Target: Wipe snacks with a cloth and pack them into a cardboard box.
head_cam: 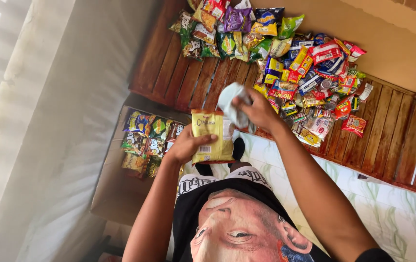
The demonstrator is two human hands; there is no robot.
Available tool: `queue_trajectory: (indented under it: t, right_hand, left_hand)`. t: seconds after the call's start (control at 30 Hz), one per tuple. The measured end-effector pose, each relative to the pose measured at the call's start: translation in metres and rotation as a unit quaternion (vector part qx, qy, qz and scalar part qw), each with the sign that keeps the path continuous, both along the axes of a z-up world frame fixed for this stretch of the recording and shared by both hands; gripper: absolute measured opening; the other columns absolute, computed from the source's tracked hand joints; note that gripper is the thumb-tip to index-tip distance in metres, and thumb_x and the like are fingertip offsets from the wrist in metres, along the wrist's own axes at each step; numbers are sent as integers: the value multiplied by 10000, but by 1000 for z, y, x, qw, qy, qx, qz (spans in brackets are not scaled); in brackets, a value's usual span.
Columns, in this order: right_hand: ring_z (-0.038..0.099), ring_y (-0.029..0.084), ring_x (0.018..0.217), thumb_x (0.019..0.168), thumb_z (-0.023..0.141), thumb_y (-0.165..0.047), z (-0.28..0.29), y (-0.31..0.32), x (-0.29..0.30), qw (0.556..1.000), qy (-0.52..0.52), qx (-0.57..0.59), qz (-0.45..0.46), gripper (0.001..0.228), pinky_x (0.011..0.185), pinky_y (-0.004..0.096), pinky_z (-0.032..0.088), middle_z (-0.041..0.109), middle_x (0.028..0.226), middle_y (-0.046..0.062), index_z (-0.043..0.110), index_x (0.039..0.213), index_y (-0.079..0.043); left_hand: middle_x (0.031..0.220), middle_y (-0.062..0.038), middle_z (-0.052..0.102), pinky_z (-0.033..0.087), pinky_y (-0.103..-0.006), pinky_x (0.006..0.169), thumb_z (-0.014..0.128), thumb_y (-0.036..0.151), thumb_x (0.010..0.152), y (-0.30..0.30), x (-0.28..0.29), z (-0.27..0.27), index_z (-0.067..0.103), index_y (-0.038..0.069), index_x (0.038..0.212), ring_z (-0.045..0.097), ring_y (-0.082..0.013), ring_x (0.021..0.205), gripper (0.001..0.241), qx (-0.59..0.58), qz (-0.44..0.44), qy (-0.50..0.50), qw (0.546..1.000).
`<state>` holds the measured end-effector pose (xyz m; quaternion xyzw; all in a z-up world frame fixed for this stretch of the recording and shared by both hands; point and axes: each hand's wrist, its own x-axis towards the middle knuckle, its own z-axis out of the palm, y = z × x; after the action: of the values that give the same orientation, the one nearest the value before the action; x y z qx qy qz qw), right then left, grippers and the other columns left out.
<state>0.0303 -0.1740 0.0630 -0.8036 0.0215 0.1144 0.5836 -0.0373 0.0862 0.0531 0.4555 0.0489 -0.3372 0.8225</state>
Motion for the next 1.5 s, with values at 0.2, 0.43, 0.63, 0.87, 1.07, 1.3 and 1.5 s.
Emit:
queue_trajectory:
  t: [0.2,0.43,0.63,0.87,1.07,1.3,1.5]
  right_hand:
    - [708,229,849,861,812,-399,11,8,-27,981,18,-93,170,451,786,378,565,785,935,116,735,1108,-30]
    - [699,234,887,948,741,-398,-7,7,-27,971,-64,-220,-68,462,800,387,545,745,991,132,671,1263,-68]
    - [672,317,1133,974,690,-386,47,32,-72,980,-152,-125,-25,516,978,418,529,672,1267,171,587,1356,-54]
    - [445,379,1470,899,736,-228,30,67,-127,908,-314,-269,63,519,1236,505,366,515,1529,154,616,1393,-123]
    - [528,324,1269,974,681,-183,0,72,-110,960,-127,-48,-244,444,1058,423,433,535,1389,201,517,1344,2]
    - [649,153,1015,1056,651,-186,-47,54,-111,945,6,278,-169,342,888,328,543,695,1194,103,603,1329,15]
    - [671,167,832,1026,598,-403,-25,40,-115,843,91,456,-270,469,689,350,572,646,1043,47,500,1357,-86]
  left_hand:
    - [1113,-140,760,586,-401,945,820,107,823,-7,0,-2,652,-51,1238,729,-230,1006,474,97,-89,-50,990]
    - [1155,-146,739,588,-392,936,777,98,850,-31,2,-4,606,-29,1279,723,-218,1027,478,53,-45,-34,997]
    - [1167,-180,708,627,-452,871,621,143,957,-47,3,-29,569,-41,1286,729,-294,1019,380,-50,129,95,986]
    - [1200,-200,699,627,-430,864,345,472,1051,-62,12,-15,541,-19,1348,722,-311,1050,607,-132,268,162,940]
    - [1114,-175,692,601,-416,775,408,466,1061,-100,4,-7,554,-28,1262,703,-276,929,553,-68,353,87,929]
    - [1036,-126,652,548,-351,792,487,457,1145,-105,17,-12,562,-65,1173,625,-196,919,528,81,431,-156,885]
    - [913,-139,689,601,-365,696,454,494,990,-93,19,14,541,-2,1083,688,-218,755,512,28,419,-35,907]
